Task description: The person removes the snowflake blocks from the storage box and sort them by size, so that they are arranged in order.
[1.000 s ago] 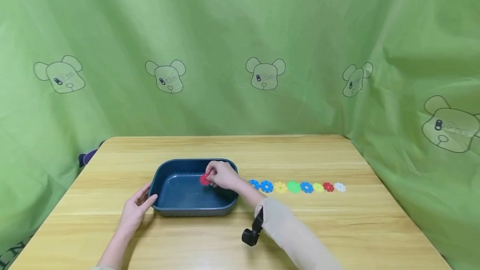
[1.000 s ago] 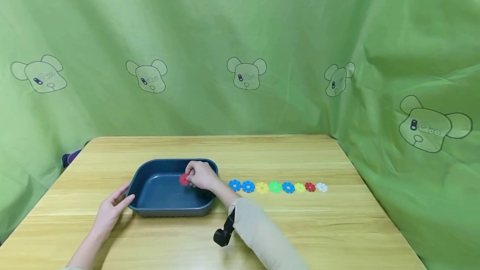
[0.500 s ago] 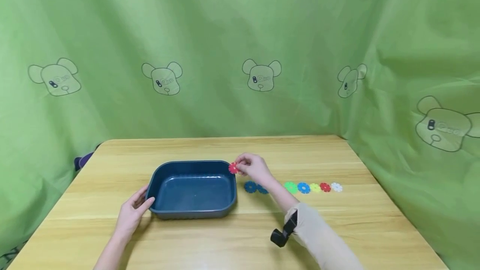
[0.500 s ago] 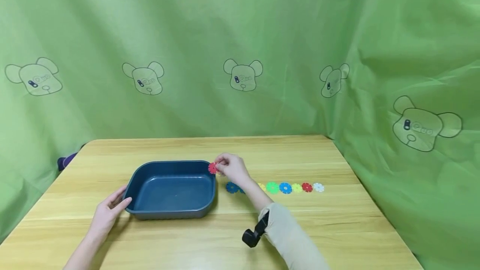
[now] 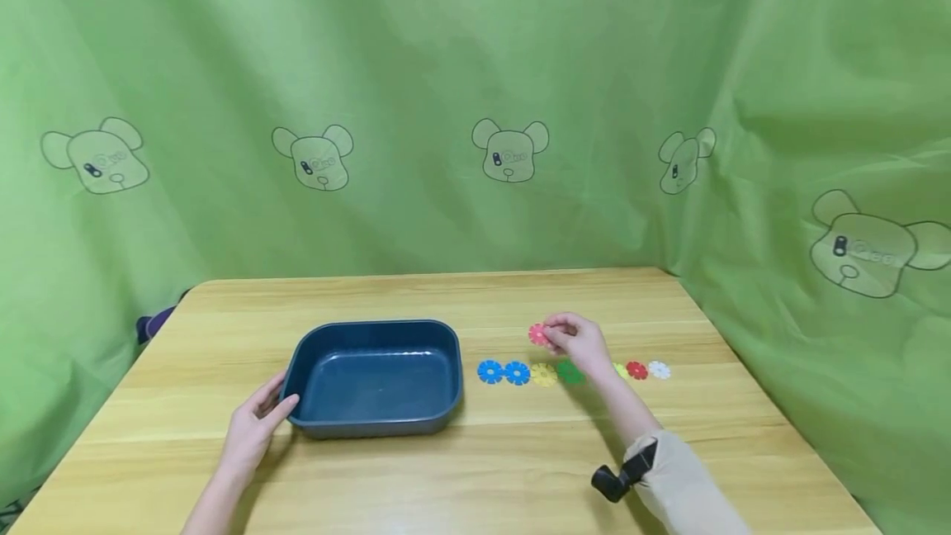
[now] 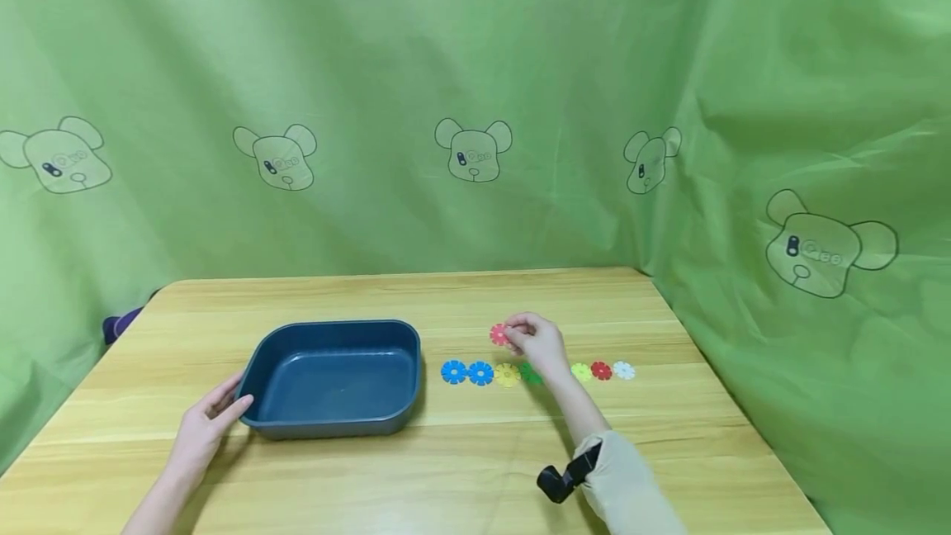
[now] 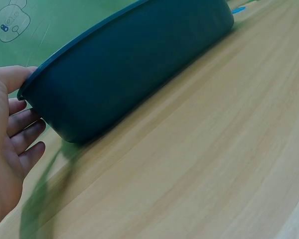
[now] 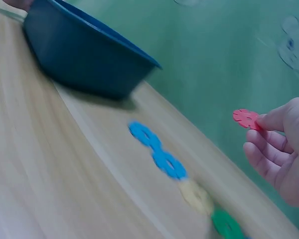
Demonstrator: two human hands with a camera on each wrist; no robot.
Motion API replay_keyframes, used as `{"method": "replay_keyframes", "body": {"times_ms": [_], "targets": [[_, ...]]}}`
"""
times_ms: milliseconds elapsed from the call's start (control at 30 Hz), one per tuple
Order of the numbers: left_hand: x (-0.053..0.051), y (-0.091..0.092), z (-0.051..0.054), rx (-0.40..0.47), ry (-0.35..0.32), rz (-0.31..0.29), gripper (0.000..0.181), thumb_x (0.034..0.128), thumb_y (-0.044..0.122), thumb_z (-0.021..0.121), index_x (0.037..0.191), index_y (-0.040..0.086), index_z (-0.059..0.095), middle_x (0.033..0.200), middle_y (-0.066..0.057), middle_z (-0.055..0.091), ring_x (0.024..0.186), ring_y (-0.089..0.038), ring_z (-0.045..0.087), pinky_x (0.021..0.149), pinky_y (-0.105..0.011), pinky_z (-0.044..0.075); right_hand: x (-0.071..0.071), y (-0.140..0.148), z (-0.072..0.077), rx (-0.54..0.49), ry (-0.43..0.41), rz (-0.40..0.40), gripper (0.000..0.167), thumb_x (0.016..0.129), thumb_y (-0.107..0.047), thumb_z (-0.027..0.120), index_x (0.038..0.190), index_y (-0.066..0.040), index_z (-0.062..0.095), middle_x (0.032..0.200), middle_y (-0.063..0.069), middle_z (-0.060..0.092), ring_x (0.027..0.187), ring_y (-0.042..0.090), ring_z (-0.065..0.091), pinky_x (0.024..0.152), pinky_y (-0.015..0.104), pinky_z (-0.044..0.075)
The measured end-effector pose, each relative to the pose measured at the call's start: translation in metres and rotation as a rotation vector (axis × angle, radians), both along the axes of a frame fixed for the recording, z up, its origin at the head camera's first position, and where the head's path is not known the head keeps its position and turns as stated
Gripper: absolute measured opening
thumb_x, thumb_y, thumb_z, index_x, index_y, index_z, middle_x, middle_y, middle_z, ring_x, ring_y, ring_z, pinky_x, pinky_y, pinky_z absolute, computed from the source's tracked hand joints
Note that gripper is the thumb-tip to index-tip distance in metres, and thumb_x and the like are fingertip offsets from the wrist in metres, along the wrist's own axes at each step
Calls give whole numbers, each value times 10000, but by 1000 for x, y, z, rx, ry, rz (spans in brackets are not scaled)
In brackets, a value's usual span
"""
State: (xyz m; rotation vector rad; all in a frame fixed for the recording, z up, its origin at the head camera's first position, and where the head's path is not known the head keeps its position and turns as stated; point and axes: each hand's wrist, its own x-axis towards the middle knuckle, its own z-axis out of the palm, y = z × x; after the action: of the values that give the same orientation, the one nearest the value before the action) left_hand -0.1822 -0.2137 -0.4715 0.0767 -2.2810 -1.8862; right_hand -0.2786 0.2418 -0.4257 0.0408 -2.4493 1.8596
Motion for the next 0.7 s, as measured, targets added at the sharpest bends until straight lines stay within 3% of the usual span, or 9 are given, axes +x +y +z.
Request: {"method": "replay_keyframes", "body": {"times_ms": [100,433,700], "targets": [[0,0,0,1,-13,-11,521,918,121,584,1362,-65,387,1343,-258,402,969,153,468,838,-49,366,4,25,-3,-3,-10,-32,277,874,-3,607,1091,154,534,788,45,634,645,145,625,670,330,554],[0,2,0,-16,9,-5,509,914,116,589,1343,-84,402,1318,-285,411,952,149,481,827,-51,378,15,98,-19,-12,-56,-185,388,902,-72,588,1184,166,470,757,-50,636,657,85,621,617,245,540],[1,2,0,-14,-3,-4,508,921,118,579,1349,-82,393,1336,-278,393,949,169,461,829,-44,365,21,141,-24,76,-51,-350,402,896,-143,613,1178,127,518,726,-168,588,678,18,581,632,212,521]]}}
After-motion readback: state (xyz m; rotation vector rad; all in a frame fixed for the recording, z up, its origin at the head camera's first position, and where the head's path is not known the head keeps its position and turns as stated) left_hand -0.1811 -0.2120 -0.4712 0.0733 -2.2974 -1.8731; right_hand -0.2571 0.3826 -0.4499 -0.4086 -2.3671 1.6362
